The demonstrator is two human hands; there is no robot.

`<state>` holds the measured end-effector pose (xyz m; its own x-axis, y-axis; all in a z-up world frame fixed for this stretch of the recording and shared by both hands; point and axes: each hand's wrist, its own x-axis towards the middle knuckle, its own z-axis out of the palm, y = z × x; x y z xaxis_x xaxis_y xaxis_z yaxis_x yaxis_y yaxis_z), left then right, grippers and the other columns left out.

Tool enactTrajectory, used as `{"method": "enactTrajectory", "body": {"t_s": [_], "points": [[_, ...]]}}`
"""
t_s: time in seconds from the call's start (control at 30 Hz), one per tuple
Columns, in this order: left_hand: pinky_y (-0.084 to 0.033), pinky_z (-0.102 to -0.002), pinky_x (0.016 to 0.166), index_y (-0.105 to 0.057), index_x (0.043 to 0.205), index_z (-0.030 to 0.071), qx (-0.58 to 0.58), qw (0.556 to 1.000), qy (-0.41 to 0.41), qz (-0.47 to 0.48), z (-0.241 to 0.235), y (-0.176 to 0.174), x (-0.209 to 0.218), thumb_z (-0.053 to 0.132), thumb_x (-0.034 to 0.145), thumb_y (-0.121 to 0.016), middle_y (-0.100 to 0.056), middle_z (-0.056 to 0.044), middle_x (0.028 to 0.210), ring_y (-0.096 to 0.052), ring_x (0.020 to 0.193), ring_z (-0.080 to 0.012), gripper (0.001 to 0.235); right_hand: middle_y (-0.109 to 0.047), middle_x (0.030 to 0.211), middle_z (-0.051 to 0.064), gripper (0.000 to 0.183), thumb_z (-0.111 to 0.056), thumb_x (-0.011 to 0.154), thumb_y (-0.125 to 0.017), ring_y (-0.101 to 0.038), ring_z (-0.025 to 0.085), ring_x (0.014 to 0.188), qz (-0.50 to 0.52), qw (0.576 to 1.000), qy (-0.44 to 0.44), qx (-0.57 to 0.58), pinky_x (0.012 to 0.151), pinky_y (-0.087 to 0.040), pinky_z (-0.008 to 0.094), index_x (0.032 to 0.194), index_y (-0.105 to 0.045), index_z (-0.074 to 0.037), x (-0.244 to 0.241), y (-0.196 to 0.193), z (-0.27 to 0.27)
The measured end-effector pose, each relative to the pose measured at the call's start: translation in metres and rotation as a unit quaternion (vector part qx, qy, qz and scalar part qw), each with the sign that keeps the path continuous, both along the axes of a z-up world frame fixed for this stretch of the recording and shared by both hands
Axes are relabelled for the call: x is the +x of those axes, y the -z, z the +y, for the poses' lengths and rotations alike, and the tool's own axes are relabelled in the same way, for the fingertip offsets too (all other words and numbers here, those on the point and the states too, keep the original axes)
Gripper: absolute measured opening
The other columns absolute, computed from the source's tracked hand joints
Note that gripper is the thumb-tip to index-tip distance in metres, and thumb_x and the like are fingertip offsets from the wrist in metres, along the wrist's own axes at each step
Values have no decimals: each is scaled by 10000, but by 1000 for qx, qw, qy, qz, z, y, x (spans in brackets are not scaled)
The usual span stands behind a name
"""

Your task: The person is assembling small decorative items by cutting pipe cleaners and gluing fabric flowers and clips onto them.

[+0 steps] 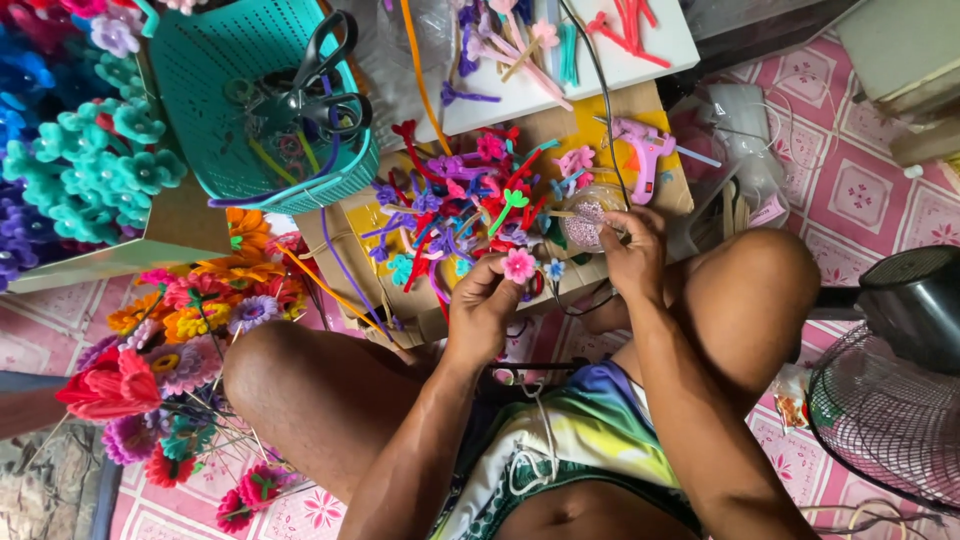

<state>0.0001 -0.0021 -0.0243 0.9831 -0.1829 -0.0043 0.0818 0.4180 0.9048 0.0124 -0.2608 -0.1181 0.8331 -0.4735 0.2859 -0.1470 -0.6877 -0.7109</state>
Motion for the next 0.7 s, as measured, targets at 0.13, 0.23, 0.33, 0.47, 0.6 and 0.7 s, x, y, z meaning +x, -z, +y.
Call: {"method": "enactTrajectory", "body": {"t_s": [0.13, 0.23, 0.33, 0.47, 0.6, 0.7], "points": [[-403, -223, 560, -697, 972, 8, -39, 997, -5, 59, 1, -20, 7, 30, 984, -656, -531, -50, 621, -422, 588, -87, 48, -582, 1272, 103, 255, -133, 879, -822, -613, 315, 1211, -74, 995, -21, -67, 1063, -467, 435, 1123, -758, -166, -8, -59, 29], [-416, -219, 583, -700, 968, 2, -33, 997, -15, 72, -1, -22, 7, 55, 979, -676, -577, -58, 636, -463, 606, -82, 59, -623, 1241, 121, 232, -54, 901, -755, -636, 326, 1187, -117, 983, -124, -70, 1053, -476, 446, 1125, -730, -113, -22, -94, 64], [-483, -217, 663, -708, 997, 20, -39, 994, -26, 98, -3, -13, 9, 91, 983, -679, -724, -87, 777, -585, 664, -64, 77, -753, 1038, 139, 196, -152, 922, -734, -730, 313, 997, -37, 973, -224, 51, 930, -544, 426, 1108, -764, -97, -40, -112, 99], [-528, -253, 657, -683, 977, -11, -99, 988, -62, 105, -5, -3, 9, 34, 983, -661, -757, -178, 870, -661, 661, -135, 50, -731, 745, 125, 133, -219, 886, -763, -735, 263, 693, 91, 961, -229, 126, 657, -574, 381, 982, -754, -129, -51, -117, 117], [-540, -233, 723, -700, 958, 2, -102, 985, -69, 119, -5, -21, 7, 52, 977, -668, -772, -153, 862, -700, 733, -102, 62, -706, 710, 127, 47, -176, 918, -720, -718, 249, 660, 97, 956, -241, 133, 628, -564, 374, 911, -748, -140, -50, -119, 120], [-542, -242, 758, -703, 944, 3, -86, 988, -62, 114, 2, -23, 7, 65, 979, -671, -770, -153, 840, -690, 758, -108, 78, -706, 678, 136, 108, -145, 942, -681, -714, 308, 635, 105, 952, -264, 113, 609, -562, 393, 862, -752, -130, -47, -124, 115]]}}
